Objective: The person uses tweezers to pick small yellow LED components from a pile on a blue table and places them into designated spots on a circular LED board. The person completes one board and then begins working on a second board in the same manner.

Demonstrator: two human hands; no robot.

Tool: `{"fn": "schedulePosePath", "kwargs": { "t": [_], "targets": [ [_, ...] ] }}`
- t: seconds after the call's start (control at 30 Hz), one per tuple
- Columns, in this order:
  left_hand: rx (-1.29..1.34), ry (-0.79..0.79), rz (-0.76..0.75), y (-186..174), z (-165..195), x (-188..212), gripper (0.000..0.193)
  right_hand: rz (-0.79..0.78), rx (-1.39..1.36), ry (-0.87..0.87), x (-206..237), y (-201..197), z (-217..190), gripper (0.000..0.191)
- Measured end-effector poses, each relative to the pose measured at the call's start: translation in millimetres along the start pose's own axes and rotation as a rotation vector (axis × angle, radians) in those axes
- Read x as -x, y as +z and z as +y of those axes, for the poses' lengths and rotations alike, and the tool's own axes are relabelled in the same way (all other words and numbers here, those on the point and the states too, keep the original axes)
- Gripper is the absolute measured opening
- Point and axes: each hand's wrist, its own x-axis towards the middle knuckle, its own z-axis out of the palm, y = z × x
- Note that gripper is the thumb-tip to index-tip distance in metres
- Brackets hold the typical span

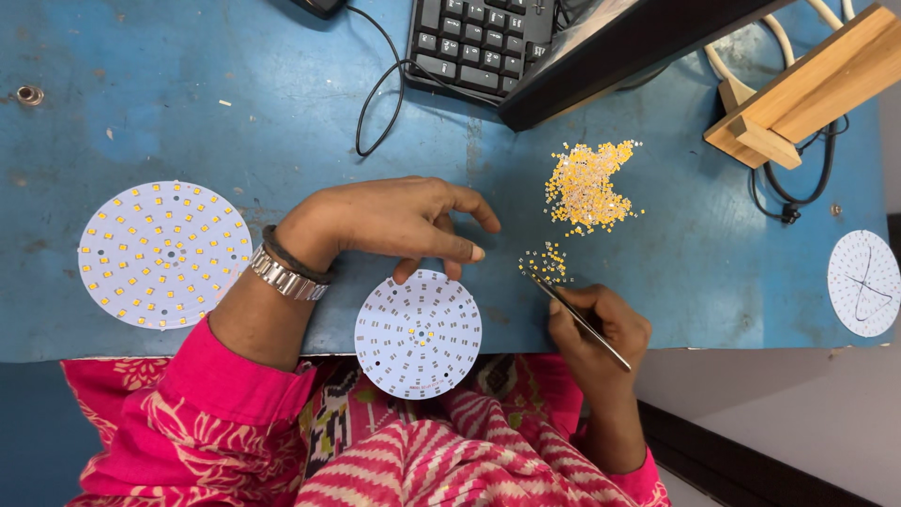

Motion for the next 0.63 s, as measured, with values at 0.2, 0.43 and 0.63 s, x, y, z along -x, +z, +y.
{"fn": "schedulePosePath", "kwargs": {
  "t": [0.2,0.43,0.63],
  "targets": [
    [0.029,0.035,-0.015,-1,-5,-2,0.057,-0.007,0.026,-0.014,2,2,-1,0.012],
    [0.154,0.105,-0.04,-1,-14,-9,0.055,-0.145,-0.025,-0.107,20,29,-26,0.012],
    [0.122,0.028,-0.018,-2,-10,-9,0.056,-0.245,-0.066,-0.314,29,53,-48,0.015]
  ]
}}
